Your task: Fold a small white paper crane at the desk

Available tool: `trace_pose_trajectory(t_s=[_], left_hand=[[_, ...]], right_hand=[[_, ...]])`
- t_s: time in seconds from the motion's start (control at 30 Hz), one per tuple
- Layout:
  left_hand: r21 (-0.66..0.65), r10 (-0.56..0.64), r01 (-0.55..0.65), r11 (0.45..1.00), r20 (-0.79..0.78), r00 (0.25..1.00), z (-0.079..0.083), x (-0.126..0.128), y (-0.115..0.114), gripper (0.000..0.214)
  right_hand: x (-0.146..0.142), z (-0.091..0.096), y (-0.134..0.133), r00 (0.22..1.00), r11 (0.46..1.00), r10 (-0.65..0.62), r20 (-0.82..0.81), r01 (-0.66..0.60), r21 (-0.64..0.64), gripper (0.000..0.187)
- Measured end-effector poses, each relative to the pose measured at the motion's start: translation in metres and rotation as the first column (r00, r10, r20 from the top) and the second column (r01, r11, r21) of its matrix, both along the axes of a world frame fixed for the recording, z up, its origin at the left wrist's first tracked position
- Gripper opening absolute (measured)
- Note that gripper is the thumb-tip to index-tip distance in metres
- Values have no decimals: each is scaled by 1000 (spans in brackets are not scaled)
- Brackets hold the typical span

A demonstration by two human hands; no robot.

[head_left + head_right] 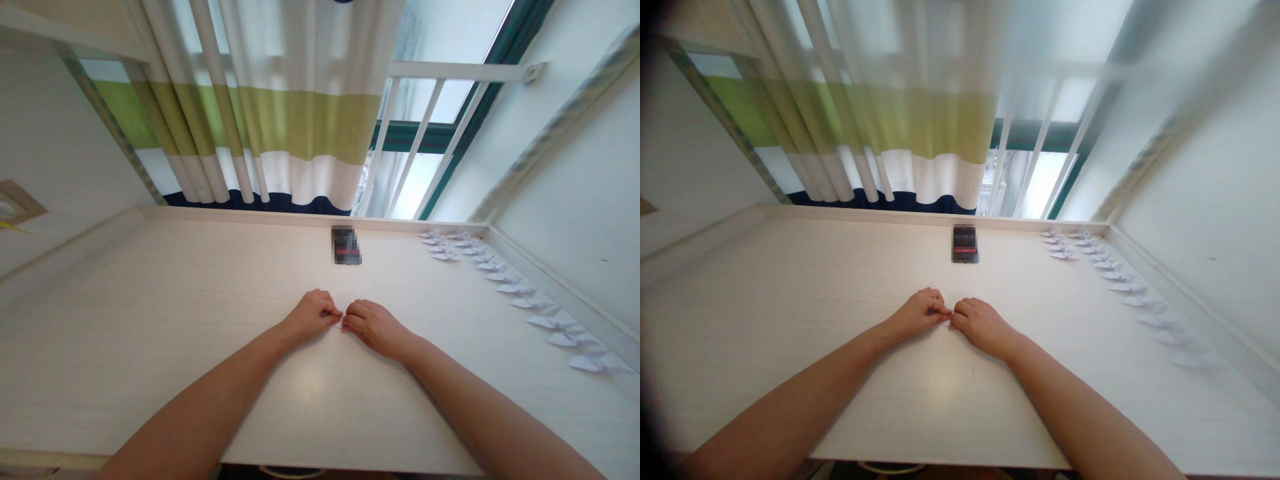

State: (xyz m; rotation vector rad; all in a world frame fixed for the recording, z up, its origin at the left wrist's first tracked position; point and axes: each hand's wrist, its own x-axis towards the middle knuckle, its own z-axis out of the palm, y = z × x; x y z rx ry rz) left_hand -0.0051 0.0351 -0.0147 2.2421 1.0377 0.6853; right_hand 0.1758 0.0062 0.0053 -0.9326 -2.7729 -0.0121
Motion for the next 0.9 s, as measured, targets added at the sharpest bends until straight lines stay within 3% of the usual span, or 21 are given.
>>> trace_pose_trajectory(t_s=[0.4, 0.9], left_hand=[[-8, -3, 3, 1000, -18, 1000, 2, 0, 0, 9], [-85, -20, 18, 996, -22, 1000, 8, 0, -1, 13]], right_hand=[[-5, -1, -4, 998, 999, 6, 56, -8, 35, 28], [-7, -7, -3, 965, 954, -186, -187, 131, -270, 15]])
